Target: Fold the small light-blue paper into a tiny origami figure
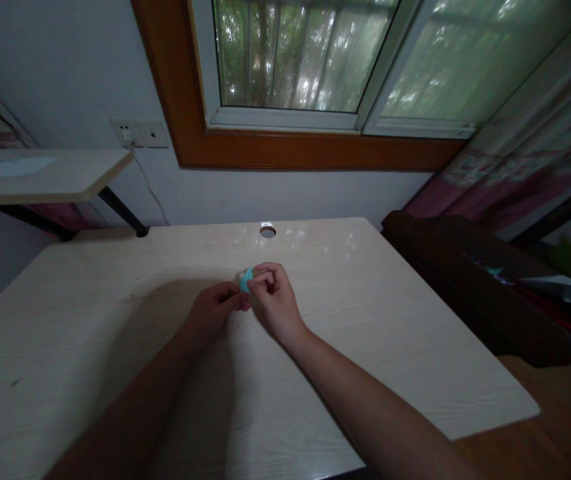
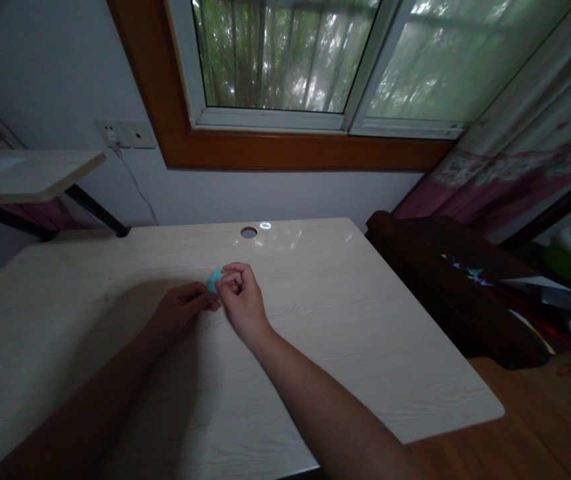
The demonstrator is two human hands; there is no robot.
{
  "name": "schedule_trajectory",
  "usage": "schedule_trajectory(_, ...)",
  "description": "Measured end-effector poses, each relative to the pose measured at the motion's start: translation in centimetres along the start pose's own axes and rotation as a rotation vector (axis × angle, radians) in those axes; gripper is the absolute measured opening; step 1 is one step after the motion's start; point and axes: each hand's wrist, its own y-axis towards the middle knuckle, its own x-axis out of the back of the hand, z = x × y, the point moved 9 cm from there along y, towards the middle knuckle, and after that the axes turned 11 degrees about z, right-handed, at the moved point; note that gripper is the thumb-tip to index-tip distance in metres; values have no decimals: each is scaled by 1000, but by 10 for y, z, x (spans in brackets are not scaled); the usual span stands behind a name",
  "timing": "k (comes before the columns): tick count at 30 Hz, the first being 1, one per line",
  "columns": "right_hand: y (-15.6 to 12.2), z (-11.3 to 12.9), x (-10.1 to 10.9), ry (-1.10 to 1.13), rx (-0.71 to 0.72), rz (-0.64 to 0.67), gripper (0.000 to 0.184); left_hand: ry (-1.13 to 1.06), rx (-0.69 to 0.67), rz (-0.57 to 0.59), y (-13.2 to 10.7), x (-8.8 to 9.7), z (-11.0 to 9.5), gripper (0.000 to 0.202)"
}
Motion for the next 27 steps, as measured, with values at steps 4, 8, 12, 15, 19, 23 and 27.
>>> schedule_trajectory(4, 1, 2, 2, -4, 3, -20, 28, -33, 14, -1, -1, 0, 2, 21)
schedule_trajectory(8, 3, 3, 2, 22, 4, -7, 30, -58, 24, -3, -2, 0, 1, 21)
schedule_trajectory(12, 5, -2, -1, 91, -23, 24, 35, -65, 13, -4, -1, 0, 0, 22)
schedule_trajectory(15, 6, -10, -7, 170, -59, 75, 50, -65, 9, 3, 0, 0, 2, 22)
schedule_trajectory(19, 6, -15, -7, 198, -84, 80, 57, -47, 14, 21, 0, -2, 3, 21)
schedule_trajectory(23, 5, -9, -3, 187, -63, 41, 50, -84, 26, 55, 0, -5, 3, 19)
schedule_trajectory(27, 4, -3, -3, 176, -44, 33, 45, -101, 22, 85, -1, -8, 0, 19)
